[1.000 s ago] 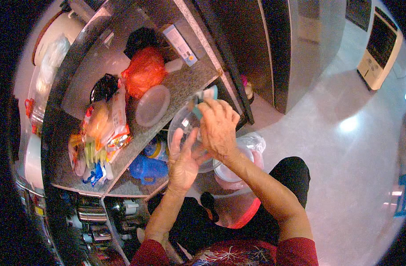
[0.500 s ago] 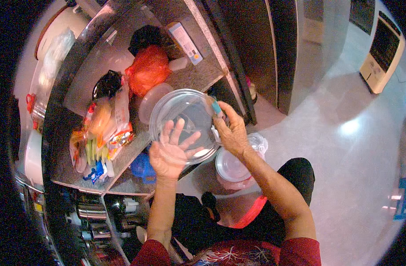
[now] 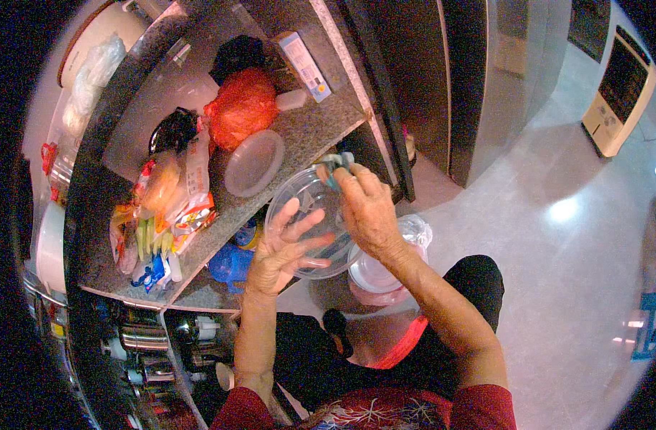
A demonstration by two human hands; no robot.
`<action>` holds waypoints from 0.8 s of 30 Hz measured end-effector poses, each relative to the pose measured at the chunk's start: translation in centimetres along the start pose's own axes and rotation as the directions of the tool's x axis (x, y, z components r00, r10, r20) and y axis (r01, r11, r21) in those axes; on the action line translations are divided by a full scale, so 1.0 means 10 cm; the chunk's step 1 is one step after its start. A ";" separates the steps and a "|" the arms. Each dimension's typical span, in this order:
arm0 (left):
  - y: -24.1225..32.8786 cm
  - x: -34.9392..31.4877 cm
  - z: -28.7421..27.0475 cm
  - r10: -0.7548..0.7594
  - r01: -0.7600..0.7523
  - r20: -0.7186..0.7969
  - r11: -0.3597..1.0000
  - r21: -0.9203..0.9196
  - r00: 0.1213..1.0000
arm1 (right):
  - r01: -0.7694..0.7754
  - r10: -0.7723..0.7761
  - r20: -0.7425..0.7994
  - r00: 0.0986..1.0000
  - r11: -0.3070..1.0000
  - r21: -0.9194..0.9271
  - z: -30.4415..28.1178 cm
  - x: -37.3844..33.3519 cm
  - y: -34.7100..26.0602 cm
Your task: The person sits on the floor and wipes the inside and outside of several clear plastic lids with a cloth. They pick up each lid from a nearby counter, wipe it thoroughly, and place it back down, repeating this process for multiple lids.
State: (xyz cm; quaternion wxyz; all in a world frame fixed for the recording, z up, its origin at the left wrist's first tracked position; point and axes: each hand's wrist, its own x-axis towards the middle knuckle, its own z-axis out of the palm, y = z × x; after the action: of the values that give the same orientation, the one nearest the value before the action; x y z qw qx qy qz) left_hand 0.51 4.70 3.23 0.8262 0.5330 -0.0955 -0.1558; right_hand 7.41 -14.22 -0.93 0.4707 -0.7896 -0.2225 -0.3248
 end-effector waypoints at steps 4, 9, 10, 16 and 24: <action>-0.12 0.02 0.10 -0.022 0.024 -0.112 1.000 0.015 0.993 | 0.181 -0.181 -0.011 0.983 0.983 -0.030 0.09 -0.02 -0.11; -0.35 -0.07 -0.07 0.003 -0.025 -0.220 0.995 -0.093 0.975 | 0.430 -0.414 0.243 0.877 0.903 -0.012 0.09 -0.21 -0.53; -0.38 -0.07 -0.08 0.030 -0.047 -0.219 0.996 -0.073 0.975 | 0.414 -0.399 0.228 0.888 0.910 -0.021 0.07 -0.19 -0.52; -0.34 0.00 0.08 0.079 -0.093 -0.109 0.987 -0.134 0.991 | 0.164 -0.158 0.054 0.986 0.979 -0.122 0.04 0.03 -0.35; -0.40 0.08 0.05 0.230 -0.231 -0.036 0.935 -0.269 0.972 | -0.303 0.305 -0.043 0.952 0.952 0.032 0.22 -0.10 -0.01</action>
State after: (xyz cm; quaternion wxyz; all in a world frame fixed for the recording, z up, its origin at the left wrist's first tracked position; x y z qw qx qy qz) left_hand 0.53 2.48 -0.22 0.9041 0.4003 -0.1334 -0.0683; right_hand 7.34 -12.23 -2.37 0.5301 -0.8005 -0.0912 -0.2644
